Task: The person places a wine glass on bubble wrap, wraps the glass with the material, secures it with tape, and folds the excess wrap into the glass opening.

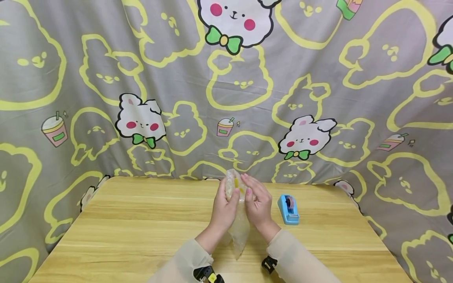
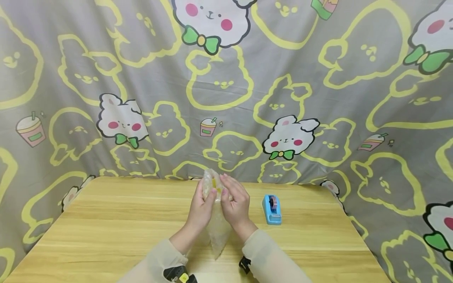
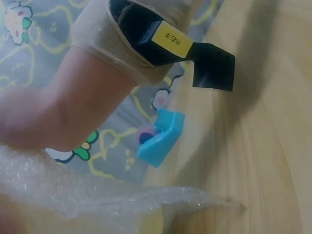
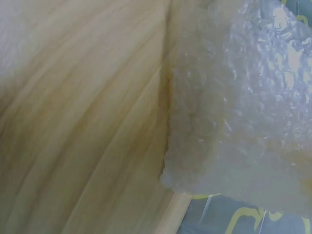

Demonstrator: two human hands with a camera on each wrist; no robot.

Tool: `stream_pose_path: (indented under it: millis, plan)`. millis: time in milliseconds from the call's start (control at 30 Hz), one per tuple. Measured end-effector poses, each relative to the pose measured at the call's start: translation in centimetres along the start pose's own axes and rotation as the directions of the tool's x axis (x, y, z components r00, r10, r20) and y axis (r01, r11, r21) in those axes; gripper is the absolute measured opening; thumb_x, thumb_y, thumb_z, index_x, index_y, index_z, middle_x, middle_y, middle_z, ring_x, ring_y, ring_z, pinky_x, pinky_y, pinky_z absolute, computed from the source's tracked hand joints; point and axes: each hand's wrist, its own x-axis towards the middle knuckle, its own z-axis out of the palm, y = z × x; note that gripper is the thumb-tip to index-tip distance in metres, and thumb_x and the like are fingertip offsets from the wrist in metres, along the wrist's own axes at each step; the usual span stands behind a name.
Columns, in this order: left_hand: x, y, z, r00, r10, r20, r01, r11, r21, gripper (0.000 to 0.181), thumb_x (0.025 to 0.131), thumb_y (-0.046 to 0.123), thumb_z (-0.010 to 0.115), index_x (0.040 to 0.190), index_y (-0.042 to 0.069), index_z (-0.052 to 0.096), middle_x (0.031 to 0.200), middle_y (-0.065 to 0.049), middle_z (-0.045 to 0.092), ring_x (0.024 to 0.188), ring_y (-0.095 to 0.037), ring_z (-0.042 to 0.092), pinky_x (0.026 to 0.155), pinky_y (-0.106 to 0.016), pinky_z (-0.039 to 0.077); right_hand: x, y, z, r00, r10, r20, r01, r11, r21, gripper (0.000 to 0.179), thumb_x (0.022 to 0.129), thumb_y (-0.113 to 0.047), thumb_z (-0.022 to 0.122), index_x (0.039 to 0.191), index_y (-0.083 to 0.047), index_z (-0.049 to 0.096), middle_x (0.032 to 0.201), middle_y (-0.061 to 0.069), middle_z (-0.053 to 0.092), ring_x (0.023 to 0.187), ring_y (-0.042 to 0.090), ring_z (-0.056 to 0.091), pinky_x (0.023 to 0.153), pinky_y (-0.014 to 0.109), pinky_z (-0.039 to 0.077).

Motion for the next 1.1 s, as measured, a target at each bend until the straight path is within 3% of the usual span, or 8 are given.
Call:
stream_pose_path:
  millis: [167,500,633,767,900,1100]
  plan:
    - [0.0,-0.1,0.0,0.999,0.043,0.004,-0.043,0.999,-0.001,0.052,0.105,0.021,0.054,0.151,0.008,0.036,0.146,-0.017,0.049,0.132,-0.028,0.051,0.107,-0.036,0.044,0.3,0.0,0.0,1.000,-0.014,-0.016,0.015,0.999,0.043,0.038,0.104,-0.024,0.051,0.106,0.006,0.075,0.106,0.019,0.073,0.102,0.040,0.069,0.100,0.036,0.051]
    - [0.1,0.0,-0.1,0.999,0.032,0.008,-0.032,0.999,0.004,0.051,0.104,0.022,0.055,0.151,0.009,0.038,0.146,-0.015,0.050,0.131,-0.026,0.051,0.105,-0.037,0.046,0.7,0.0,-0.1,0.999,0.000,-0.035,0.003,0.998,0.069,0.028,0.100,-0.011,0.055,0.097,0.005,0.077,0.097,0.020,0.075,0.094,0.039,0.071,0.094,0.035,0.054]
    - [0.2,-0.2,-0.6,0.998,0.003,0.060,-0.004,1.000,0.019,0.059,0.103,0.024,0.057,0.155,0.010,0.033,0.150,-0.017,0.046,0.131,-0.028,0.051,0.102,-0.037,0.048,0.7,0.1,-0.2,0.999,0.011,-0.037,-0.008,0.997,0.075,0.026,0.100,-0.010,0.056,0.097,0.004,0.078,0.097,0.019,0.075,0.094,0.039,0.071,0.094,0.034,0.054]
    - [0.7,-0.3,-1.6,0.989,0.005,0.149,-0.015,0.998,0.067,0.074,0.099,0.043,0.061,0.157,0.011,0.029,0.153,-0.017,0.042,0.132,-0.029,0.049,0.103,-0.041,0.048,0.8,0.3,-0.3,0.999,0.001,-0.037,0.002,0.996,0.091,0.028,0.101,-0.010,0.055,0.096,0.005,0.077,0.096,0.020,0.075,0.094,0.040,0.071,0.094,0.034,0.054]
    - [1.4,-0.5,-2.5,0.971,0.026,0.236,-0.049,0.994,0.093,0.092,0.090,0.062,0.062,0.158,0.011,0.027,0.155,-0.015,0.039,0.136,-0.028,0.046,0.107,-0.044,0.044,1.0,0.5,-0.4,1.000,-0.008,-0.030,0.011,0.993,0.118,0.033,0.104,-0.015,0.052,0.096,0.006,0.077,0.097,0.022,0.074,0.096,0.041,0.070,0.095,0.036,0.054]
    - [1.9,-0.5,-3.2,0.948,0.066,0.311,-0.113,0.984,0.136,0.102,0.082,0.070,0.062,0.157,0.008,0.030,0.154,-0.013,0.041,0.137,-0.027,0.045,0.108,-0.042,0.043,1.0,0.4,-0.4,0.999,0.031,-0.016,-0.028,0.992,0.125,0.035,0.105,-0.011,0.045,0.106,0.008,0.074,0.108,0.024,0.072,0.105,0.039,0.068,0.100,0.034,0.050]
